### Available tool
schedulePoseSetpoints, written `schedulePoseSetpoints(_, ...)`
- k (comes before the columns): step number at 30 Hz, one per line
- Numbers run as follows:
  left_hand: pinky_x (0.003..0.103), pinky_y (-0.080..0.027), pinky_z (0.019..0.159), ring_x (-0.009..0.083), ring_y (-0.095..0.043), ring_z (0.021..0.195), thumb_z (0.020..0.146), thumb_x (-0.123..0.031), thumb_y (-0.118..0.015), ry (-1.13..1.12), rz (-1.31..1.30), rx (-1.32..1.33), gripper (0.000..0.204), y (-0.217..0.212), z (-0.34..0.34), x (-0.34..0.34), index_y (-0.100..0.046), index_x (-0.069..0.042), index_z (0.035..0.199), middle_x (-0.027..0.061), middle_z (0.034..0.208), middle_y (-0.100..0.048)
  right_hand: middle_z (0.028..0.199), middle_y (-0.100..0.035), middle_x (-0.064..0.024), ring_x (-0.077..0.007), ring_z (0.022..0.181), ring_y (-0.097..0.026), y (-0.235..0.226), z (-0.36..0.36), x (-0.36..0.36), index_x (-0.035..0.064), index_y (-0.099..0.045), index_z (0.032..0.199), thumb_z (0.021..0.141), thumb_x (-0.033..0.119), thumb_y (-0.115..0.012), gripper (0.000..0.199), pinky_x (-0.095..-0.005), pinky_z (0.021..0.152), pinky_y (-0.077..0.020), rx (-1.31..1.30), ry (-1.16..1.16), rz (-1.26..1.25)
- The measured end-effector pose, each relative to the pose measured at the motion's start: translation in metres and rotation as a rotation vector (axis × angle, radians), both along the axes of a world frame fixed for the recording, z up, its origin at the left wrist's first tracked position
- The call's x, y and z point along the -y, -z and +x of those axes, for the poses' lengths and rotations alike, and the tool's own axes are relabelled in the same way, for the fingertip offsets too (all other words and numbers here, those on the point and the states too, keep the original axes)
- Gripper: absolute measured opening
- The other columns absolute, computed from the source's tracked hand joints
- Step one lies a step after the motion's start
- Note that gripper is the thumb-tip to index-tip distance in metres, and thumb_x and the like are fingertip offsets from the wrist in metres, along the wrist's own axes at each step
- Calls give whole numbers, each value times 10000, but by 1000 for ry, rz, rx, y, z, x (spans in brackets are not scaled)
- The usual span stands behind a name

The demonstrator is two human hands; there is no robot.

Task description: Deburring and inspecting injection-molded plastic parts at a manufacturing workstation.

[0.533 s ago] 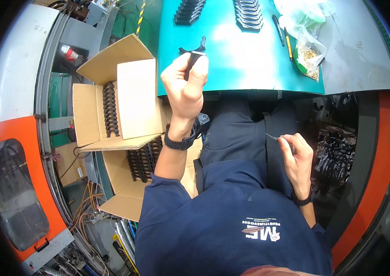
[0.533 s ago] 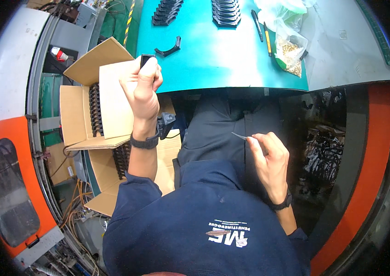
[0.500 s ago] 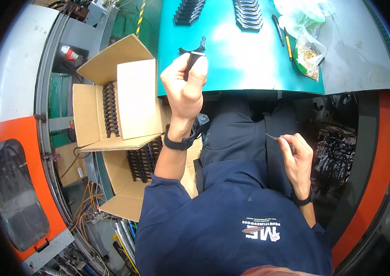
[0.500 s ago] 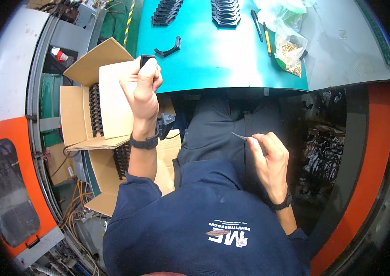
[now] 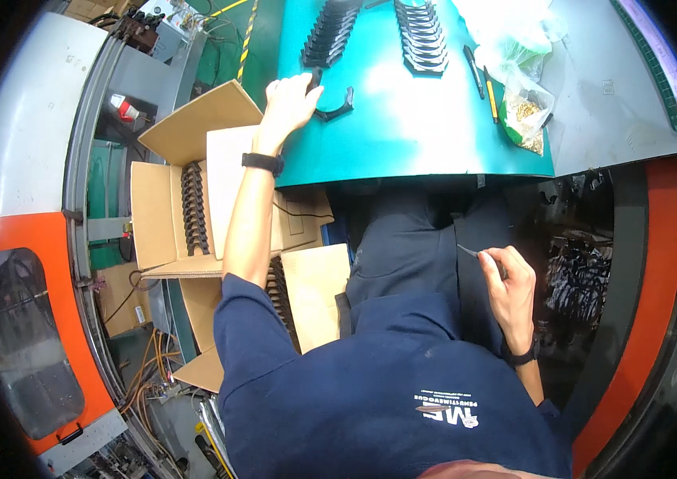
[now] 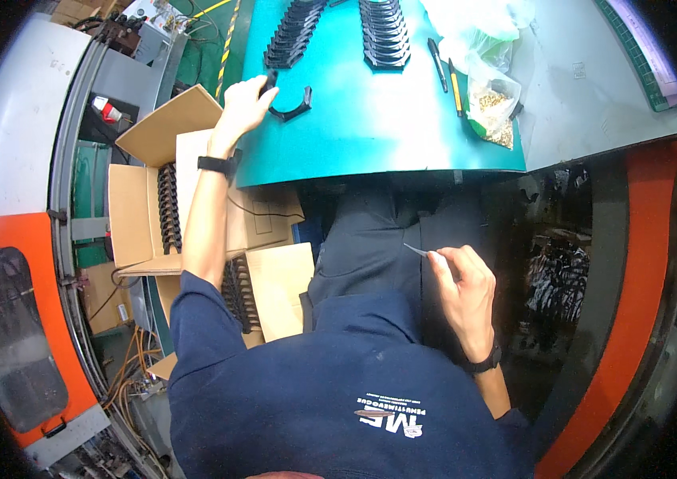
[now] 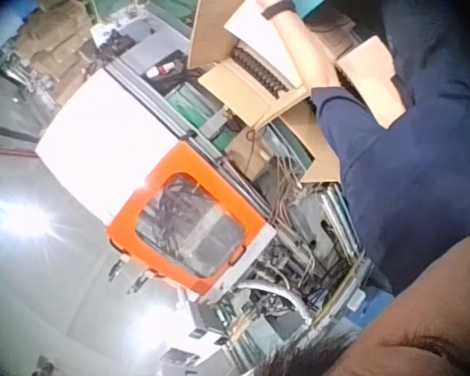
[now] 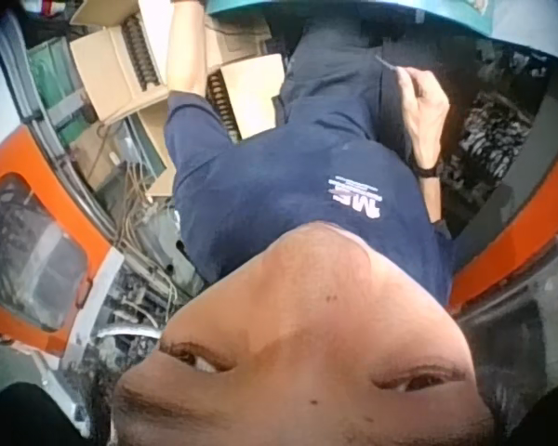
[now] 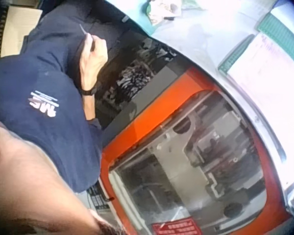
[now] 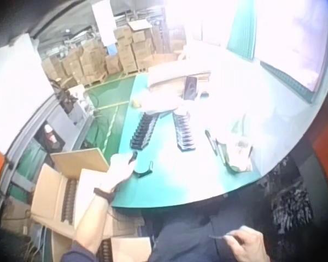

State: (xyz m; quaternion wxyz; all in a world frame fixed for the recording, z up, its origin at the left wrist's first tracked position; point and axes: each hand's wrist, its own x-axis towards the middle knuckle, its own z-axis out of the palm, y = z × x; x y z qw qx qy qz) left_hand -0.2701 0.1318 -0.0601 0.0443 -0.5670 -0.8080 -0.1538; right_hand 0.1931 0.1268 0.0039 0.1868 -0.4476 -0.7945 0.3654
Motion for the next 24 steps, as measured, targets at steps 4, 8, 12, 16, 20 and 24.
schedulePoseSetpoints(4,507,-344,1019,285,-563,1049,873,-318,-642,170,-171,-219,276,29,-37,-18,-655,-130,1075,114,1035,-587,789,-632,-138,-260,705,-632,-1,-2,1,-24,-670,894,871,136,-674,161,-324,642,-476,3,40,-30)
schedulePoseSetpoints(8,408,-443,958,267,-549,1072,795,-231,-743,197,-109,-38,298,30,-43,-42,-684,-111,1061,93,1101,-575,792,-633,-139,-267,715,-634,0,-6,3,-22,-671,893,872,145,-672,169,-332,645,-478,28,52,-48)
schedulePoseSetpoints(12,409,-440,968,301,-518,1114,684,-243,-827,93,141,-92,487,28,-49,-54,-649,-129,1122,132,1165,-545,800,-637,-144,-284,726,-637,6,-6,1,-16,-673,891,868,147,-673,165,-345,649,-481,29,60,-32)
schedulePoseSetpoints(16,439,-381,1072,371,-372,1310,636,-255,-872,-62,167,136,849,45,-64,-65,-470,-108,1370,168,1406,-409,804,-642,-146,-300,738,-640,7,-8,-1,-9,-674,879,864,147,-675,157,-358,658,-487,41,56,-33)
schedulePoseSetpoints(20,415,-387,1072,354,-456,1278,644,-258,-873,-1,156,405,918,53,-86,-57,-409,-17,1398,212,1378,-481,801,-643,-146,-309,744,-640,6,-14,-2,-4,-673,871,862,149,-678,154,-366,661,-489,32,5,-23)
schedulePoseSetpoints(24,393,-372,1077,340,-484,1265,683,-317,-854,68,128,395,925,41,-50,-63,-382,5,1410,229,1355,-505,804,-642,-150,-318,752,-638,8,-16,-4,-5,-670,882,867,146,-670,152,-369,667,-489,41,9,-31)
